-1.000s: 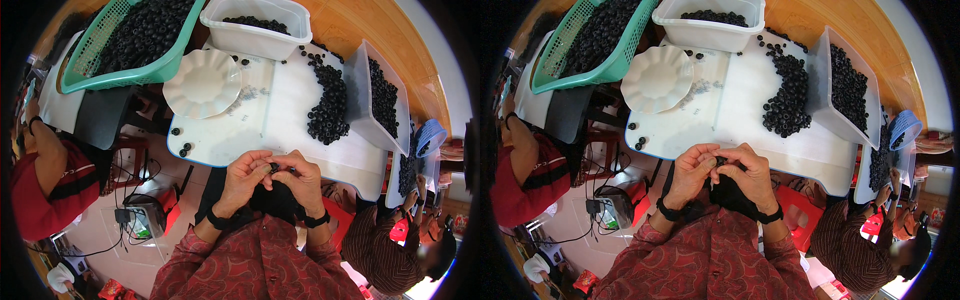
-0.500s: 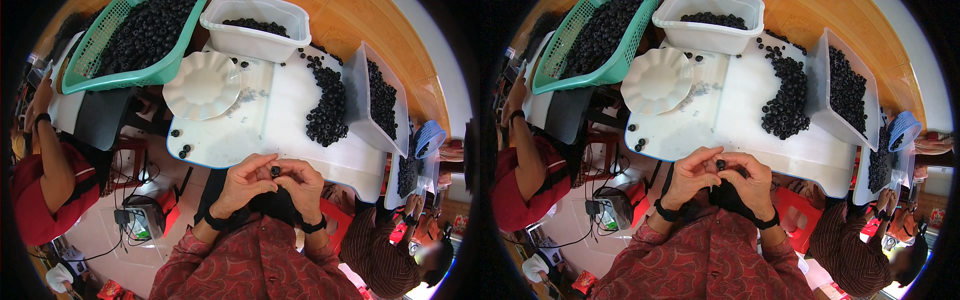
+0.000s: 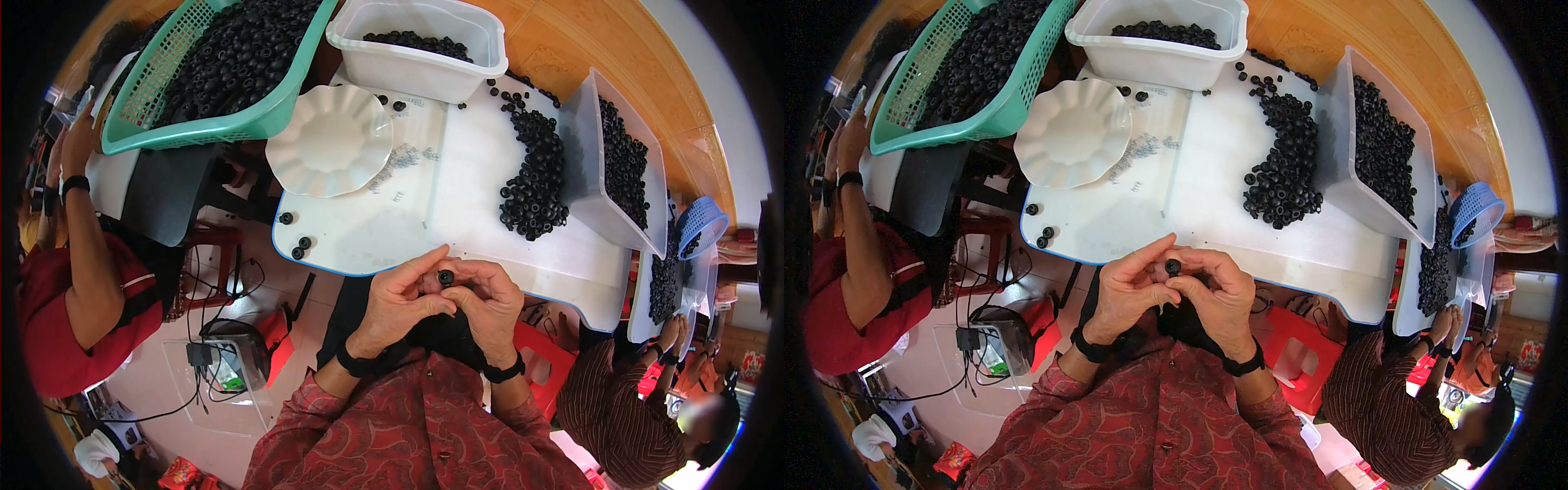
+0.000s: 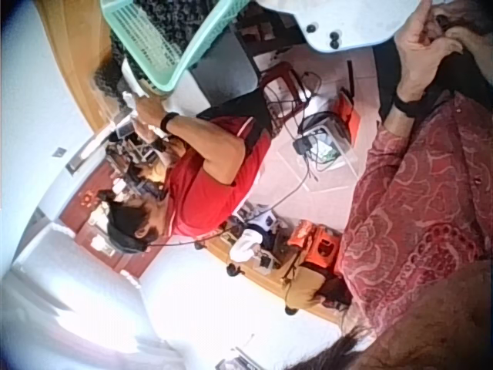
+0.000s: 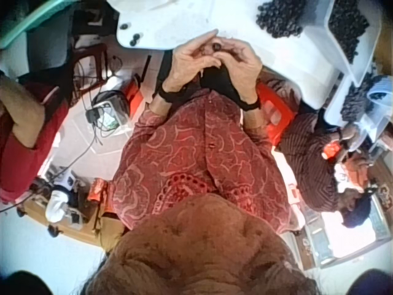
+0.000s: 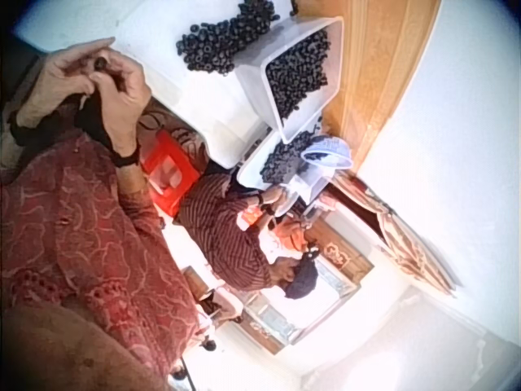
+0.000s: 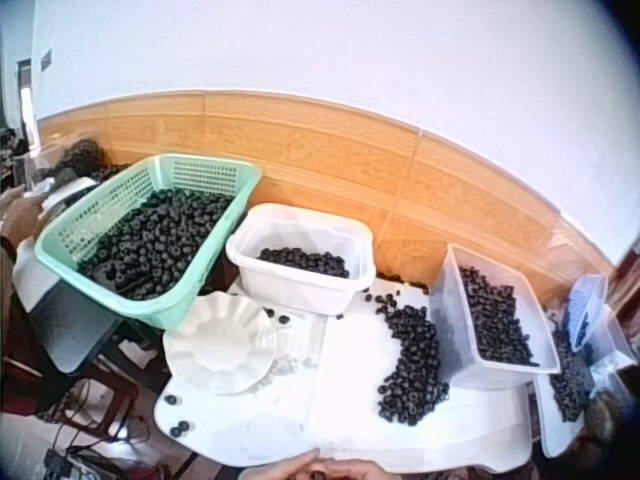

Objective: Manually sorting and inspecting small dark round components on a table into various containers.

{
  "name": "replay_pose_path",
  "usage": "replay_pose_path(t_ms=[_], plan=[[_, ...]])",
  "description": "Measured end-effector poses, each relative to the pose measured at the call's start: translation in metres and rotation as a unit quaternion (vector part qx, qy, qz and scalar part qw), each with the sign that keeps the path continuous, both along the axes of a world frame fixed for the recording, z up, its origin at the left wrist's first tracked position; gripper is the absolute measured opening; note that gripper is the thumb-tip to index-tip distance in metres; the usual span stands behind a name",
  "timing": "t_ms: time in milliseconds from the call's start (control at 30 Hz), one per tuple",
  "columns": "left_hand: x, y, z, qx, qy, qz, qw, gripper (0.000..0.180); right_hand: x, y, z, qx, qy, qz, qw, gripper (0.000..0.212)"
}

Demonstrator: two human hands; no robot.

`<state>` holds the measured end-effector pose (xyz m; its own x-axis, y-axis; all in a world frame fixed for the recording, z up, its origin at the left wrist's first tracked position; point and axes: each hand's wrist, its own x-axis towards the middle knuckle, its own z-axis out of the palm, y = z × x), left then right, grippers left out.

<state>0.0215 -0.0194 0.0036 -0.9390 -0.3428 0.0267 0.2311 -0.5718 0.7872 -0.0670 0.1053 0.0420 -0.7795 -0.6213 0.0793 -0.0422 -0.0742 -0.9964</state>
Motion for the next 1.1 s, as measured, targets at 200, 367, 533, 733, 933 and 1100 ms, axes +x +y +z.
replay_pose_path(t_ms=[200,367,533,733,933,1100], plan=[[-0.002,-0.001,0.003,-0.102,0.002,0.024,0.995,0.064,0.001,0.003,-0.005,0.002,-0.026,-0.01,1.0,0.027],[-0.003,0.001,0.002,-0.125,0.011,0.049,0.991,0.057,0.001,0.001,-0.003,-0.014,-0.04,0.002,0.999,0.026],[-0.001,-0.002,0.004,-0.178,0.015,0.051,0.983,0.054,0.002,0.001,-0.006,-0.052,-0.06,0.014,0.997,0.027],[-0.001,-0.007,0.006,-0.105,0.032,0.005,0.994,0.043,0.0,0.005,-0.003,-0.109,-0.077,0.03,0.991,0.029],[-0.003,0.001,0.009,0.012,-0.008,0.015,1.0,0.04,-0.004,0.005,-0.003,-0.061,0.004,0.025,0.998,0.031],[-0.002,0.001,0.01,0.049,-0.042,0.003,0.998,0.035,-0.005,0.006,-0.01,-0.03,0.058,0.005,0.998,0.03]])
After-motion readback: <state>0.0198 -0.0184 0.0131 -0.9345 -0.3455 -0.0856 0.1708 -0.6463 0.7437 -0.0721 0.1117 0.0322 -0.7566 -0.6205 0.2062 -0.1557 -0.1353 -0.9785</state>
